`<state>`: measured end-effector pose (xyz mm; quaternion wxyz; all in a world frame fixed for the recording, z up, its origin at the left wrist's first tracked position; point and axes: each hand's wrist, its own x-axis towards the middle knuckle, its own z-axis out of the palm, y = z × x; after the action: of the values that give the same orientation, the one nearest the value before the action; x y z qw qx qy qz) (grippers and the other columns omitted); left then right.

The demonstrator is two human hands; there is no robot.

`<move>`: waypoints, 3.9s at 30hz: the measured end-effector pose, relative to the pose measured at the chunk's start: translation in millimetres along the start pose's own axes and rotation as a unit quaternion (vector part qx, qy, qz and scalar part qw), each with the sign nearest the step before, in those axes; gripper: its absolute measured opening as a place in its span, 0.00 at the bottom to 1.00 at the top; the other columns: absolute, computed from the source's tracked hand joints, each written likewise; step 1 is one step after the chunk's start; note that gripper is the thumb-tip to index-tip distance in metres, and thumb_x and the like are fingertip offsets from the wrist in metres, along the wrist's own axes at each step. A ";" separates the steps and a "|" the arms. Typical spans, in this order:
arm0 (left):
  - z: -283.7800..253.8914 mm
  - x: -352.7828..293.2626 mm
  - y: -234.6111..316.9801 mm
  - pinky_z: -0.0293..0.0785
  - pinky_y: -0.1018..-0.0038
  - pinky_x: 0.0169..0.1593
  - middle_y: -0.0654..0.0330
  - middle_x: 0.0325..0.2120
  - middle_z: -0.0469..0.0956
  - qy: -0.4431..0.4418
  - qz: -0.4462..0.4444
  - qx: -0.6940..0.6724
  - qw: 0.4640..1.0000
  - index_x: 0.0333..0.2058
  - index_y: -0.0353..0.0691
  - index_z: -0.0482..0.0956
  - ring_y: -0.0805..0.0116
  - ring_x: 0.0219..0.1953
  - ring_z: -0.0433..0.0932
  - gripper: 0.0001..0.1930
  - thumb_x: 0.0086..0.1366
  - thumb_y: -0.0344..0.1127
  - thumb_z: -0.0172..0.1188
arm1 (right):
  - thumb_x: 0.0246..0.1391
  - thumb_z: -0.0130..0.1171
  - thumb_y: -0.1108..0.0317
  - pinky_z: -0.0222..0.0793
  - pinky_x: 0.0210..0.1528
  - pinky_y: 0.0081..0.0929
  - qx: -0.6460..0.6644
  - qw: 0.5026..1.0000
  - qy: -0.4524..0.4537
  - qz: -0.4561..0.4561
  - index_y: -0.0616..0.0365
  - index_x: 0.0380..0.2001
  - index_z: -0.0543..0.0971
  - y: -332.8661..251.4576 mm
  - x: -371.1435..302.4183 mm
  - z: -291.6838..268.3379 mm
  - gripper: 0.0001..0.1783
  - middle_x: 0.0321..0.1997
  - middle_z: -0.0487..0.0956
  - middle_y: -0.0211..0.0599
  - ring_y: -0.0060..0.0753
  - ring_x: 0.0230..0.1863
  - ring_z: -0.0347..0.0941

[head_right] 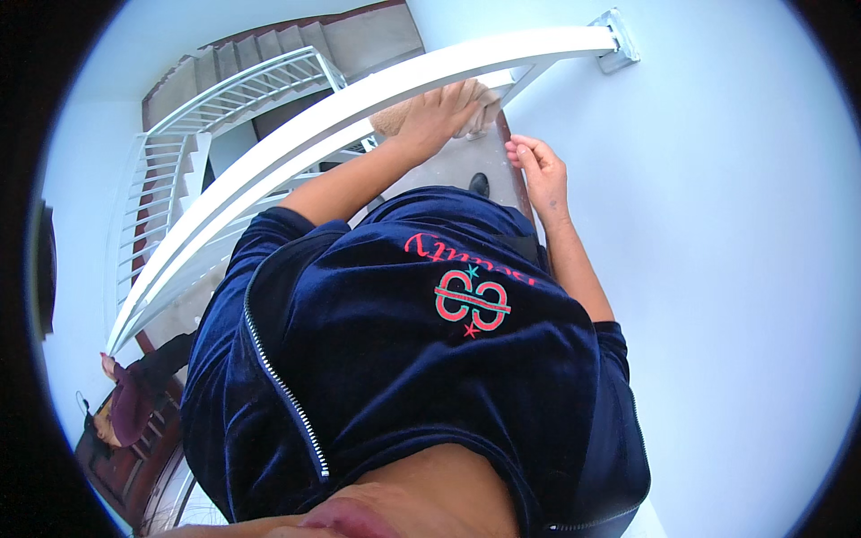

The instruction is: The person wipes a white metal handrail with a beige cloth. They move along the handrail, wiping it in sections from one end to the other.

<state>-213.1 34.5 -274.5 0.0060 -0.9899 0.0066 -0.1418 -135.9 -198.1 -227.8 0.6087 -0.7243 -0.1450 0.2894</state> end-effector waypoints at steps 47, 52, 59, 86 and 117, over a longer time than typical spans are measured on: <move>-103.3 64.0 -41.2 0.73 0.53 0.37 0.50 0.27 0.78 0.114 -0.189 -0.167 0.961 0.38 0.48 0.86 0.48 0.35 0.79 0.12 0.67 0.46 0.58 | 0.60 0.61 0.61 0.61 0.71 0.43 -0.450 0.737 0.064 -0.501 0.52 0.67 0.69 -138.8 106.5 22.0 0.32 0.68 0.71 0.44 0.44 0.69 0.66; -90.8 61.6 -48.6 0.72 0.54 0.45 0.50 0.38 0.76 0.168 -0.187 -0.221 0.942 0.44 0.43 0.83 0.50 0.44 0.76 0.14 0.67 0.43 0.58 | 0.52 0.65 0.47 0.46 0.77 0.51 -0.478 0.741 -0.121 -0.455 0.43 0.70 0.65 -128.1 102.3 47.3 0.43 0.73 0.64 0.48 0.50 0.75 0.56; -128.1 57.8 -52.2 0.59 0.41 0.66 0.43 0.59 0.69 0.202 -0.037 -0.170 0.964 0.62 0.32 0.67 0.45 0.66 0.66 0.40 0.57 0.50 0.70 | 0.63 0.56 0.65 0.61 0.66 0.47 -0.358 0.803 0.043 -0.475 0.51 0.52 0.80 -134.8 119.5 48.7 0.15 0.48 0.82 0.37 0.41 0.53 0.76; -119.2 172.9 9.6 0.81 0.67 0.49 0.53 0.49 0.81 -0.204 -0.113 -0.132 0.963 0.52 0.35 0.77 0.61 0.51 0.82 0.41 0.37 0.36 0.85 | 0.48 0.73 0.59 0.57 0.72 0.45 -0.642 0.672 -0.060 -0.365 0.51 0.66 0.69 -151.9 139.4 -36.5 0.41 0.68 0.70 0.42 0.44 0.69 0.63; -202.8 -78.4 -90.9 0.59 0.43 0.68 0.44 0.63 0.69 -0.124 -0.236 -0.036 0.963 0.65 0.31 0.63 0.50 0.67 0.66 0.58 0.39 0.57 0.80 | 0.35 0.76 0.53 0.74 0.49 0.43 -0.520 0.613 -0.302 -0.513 0.63 0.43 0.76 -141.3 87.5 207.2 0.34 0.37 0.79 0.48 0.50 0.43 0.78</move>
<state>-344.3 124.5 -100.6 -0.0629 -0.9726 -0.2232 -0.0150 -170.1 47.1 -131.6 0.1008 -0.5990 -0.7943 0.0084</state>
